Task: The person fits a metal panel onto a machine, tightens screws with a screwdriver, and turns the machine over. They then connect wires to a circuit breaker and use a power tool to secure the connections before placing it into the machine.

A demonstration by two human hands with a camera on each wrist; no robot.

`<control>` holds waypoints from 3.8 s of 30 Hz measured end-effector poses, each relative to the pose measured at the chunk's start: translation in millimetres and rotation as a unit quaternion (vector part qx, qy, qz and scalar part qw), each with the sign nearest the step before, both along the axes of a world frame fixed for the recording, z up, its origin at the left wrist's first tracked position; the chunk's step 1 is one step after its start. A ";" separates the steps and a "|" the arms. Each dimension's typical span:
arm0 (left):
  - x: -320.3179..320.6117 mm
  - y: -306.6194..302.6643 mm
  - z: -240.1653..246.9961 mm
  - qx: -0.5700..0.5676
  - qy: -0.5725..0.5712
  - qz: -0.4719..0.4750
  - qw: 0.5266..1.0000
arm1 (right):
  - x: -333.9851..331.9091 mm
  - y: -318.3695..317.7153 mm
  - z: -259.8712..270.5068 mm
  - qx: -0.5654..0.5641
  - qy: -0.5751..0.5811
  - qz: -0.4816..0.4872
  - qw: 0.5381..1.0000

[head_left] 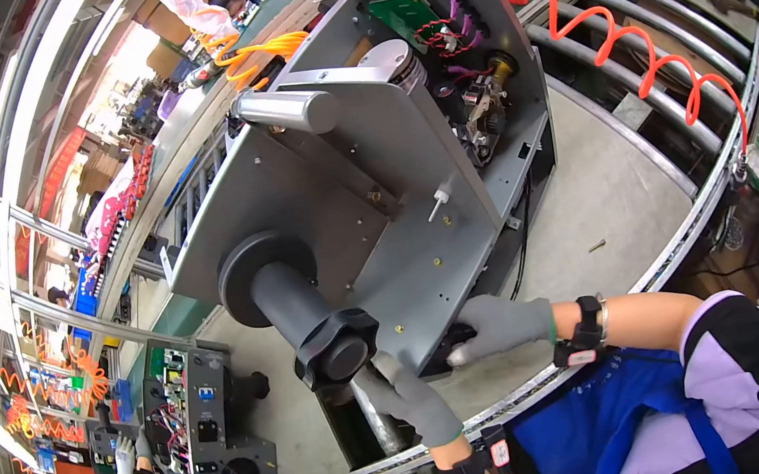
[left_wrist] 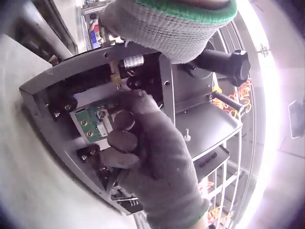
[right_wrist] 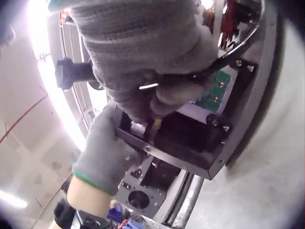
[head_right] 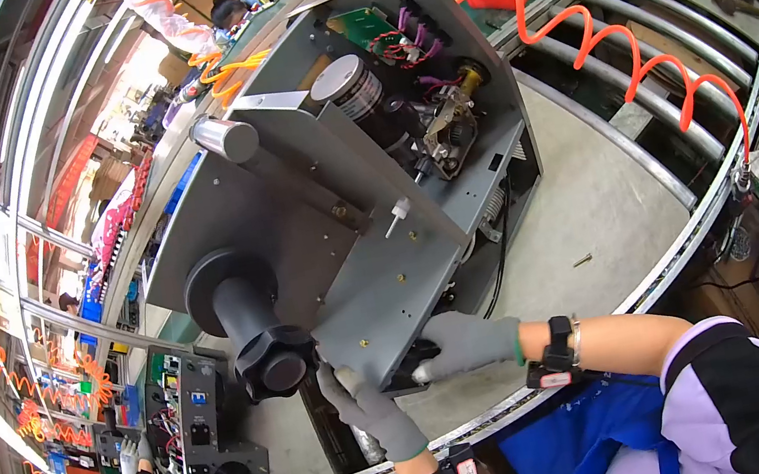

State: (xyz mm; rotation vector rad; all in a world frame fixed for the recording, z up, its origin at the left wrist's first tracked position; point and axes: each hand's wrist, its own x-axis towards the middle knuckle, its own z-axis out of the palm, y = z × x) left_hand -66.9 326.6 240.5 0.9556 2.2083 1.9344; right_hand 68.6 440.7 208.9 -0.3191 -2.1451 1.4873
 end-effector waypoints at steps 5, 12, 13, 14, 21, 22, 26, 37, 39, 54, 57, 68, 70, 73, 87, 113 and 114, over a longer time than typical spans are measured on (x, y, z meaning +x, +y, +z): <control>16.7 -36.9 -18.5 -0.018 -0.019 0.054 0.998 | 17.2 -3.5 -13.5 -0.034 0.015 -0.045 0.998; 42.1 -66.3 -44.7 -0.013 -0.060 0.068 0.996 | 14.2 -2.1 6.4 0.243 -0.109 -0.104 0.958; 39.9 -62.3 -36.1 -0.005 -0.060 0.065 0.996 | 9.9 -2.6 7.7 0.232 -0.125 -0.090 0.961; 36.6 -57.3 -24.9 0.004 -0.059 0.061 0.996 | 4.9 -2.0 8.5 0.220 -0.140 -0.077 0.962; 15.5 -8.3 28.5 0.151 -0.127 0.050 0.979 | -31.0 -6.9 -10.5 0.152 -0.126 -0.069 0.978; 11.5 -4.5 28.3 0.161 -0.150 0.038 0.975 | -34.7 -6.1 -13.8 0.154 -0.118 -0.070 0.979; 5.2 6.7 29.8 0.103 -0.099 0.043 0.989 | -39.6 -5.7 -20.8 0.145 -0.092 -0.067 0.983; 1.4 16.9 26.9 -0.095 0.102 0.059 0.988 | -15.4 -2.0 8.2 0.061 -0.144 0.006 0.988; 0.1 13.0 29.4 -0.117 0.074 0.044 0.989 | 1.4 -3.4 6.9 -0.011 -0.043 -0.009 0.999; 24.4 -36.1 -38.1 -0.110 0.081 0.031 0.990 | -3.5 9.1 -2.4 0.323 -0.130 -0.103 0.932; 10.4 -28.1 -48.2 -0.217 0.100 0.056 0.969 | -4.6 9.0 -8.3 0.331 -0.127 -0.104 0.929; -25.5 -20.7 -28.8 -0.344 0.269 -0.006 0.900 | -14.4 10.1 -20.5 0.260 -0.094 -0.116 0.954; -23.9 -16.5 -24.7 -0.352 0.296 -0.012 0.888 | -17.9 5.5 -27.4 0.214 -0.094 -0.129 0.964; -24.0 -15.8 -25.2 -0.287 0.262 -0.047 0.920 | -19.0 -3.4 -21.7 0.177 -0.133 -0.131 0.966; -31.8 -15.7 -30.7 -0.342 0.321 -0.036 0.882 | -23.4 -18.7 -25.8 0.196 -0.165 -0.156 0.954; -29.9 -20.1 -48.8 -0.343 0.306 0.018 0.888 | -4.4 -43.7 12.8 0.324 -0.001 -0.292 0.900; -28.1 -19.4 -49.8 -0.331 0.304 0.027 0.893 | 0.9 -54.7 6.7 0.215 0.002 -0.258 0.942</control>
